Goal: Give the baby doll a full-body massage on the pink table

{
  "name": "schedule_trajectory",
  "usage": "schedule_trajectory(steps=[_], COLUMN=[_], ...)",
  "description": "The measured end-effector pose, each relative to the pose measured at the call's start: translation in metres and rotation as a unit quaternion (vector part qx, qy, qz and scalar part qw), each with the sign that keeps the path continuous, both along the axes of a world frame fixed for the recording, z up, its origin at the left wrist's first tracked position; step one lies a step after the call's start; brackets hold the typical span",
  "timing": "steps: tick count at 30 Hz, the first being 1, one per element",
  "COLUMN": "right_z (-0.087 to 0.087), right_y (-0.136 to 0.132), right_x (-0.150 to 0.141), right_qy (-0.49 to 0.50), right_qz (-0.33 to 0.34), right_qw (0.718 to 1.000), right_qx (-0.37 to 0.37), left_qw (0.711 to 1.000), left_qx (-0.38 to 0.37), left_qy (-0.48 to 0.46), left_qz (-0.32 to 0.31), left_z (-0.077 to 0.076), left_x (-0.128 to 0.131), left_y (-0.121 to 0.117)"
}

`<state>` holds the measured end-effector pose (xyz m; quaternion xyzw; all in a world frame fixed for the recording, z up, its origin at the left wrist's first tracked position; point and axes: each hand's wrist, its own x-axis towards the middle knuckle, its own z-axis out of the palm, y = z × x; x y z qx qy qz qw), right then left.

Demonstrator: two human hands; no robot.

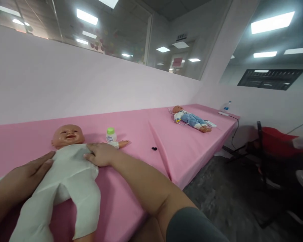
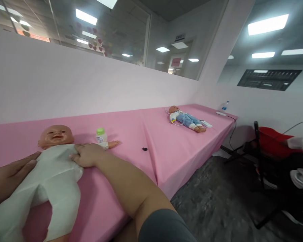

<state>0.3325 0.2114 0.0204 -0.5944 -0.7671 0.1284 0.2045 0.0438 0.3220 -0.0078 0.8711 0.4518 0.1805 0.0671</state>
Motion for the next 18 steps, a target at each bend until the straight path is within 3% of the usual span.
schedule_trajectory(steps=[3, 5, 9, 11, 18], right_z=[0.011, 0.018, 0.023, 0.020, 0.012], right_y=[-0.013, -0.026, -0.048, -0.049, -0.021], right_x=[-0.010, -0.025, -0.057, -0.065, -0.049], right_qy=[0.007, 0.001, 0.020, 0.034, 0.004], right_qz=[-0.011, 0.023, 0.195, 0.245, 0.154], right_qw=[0.999, 0.996, 0.978, 0.967, 0.986], right_qx=[0.041, 0.081, 0.065, 0.052, 0.061], left_qw=[1.000, 1.000, 0.999, 0.998, 0.999], left_qx=[-0.011, -0.017, -0.017, -0.019, -0.033], left_qy=[-0.006, -0.018, -0.044, -0.045, -0.006], left_qz=[0.010, 0.003, -0.023, -0.026, -0.005], left_z=[-0.006, -0.006, -0.001, 0.001, 0.007], left_x=[-0.003, -0.002, 0.002, 0.004, 0.009], left_y=[0.005, 0.004, -0.001, -0.004, -0.008])
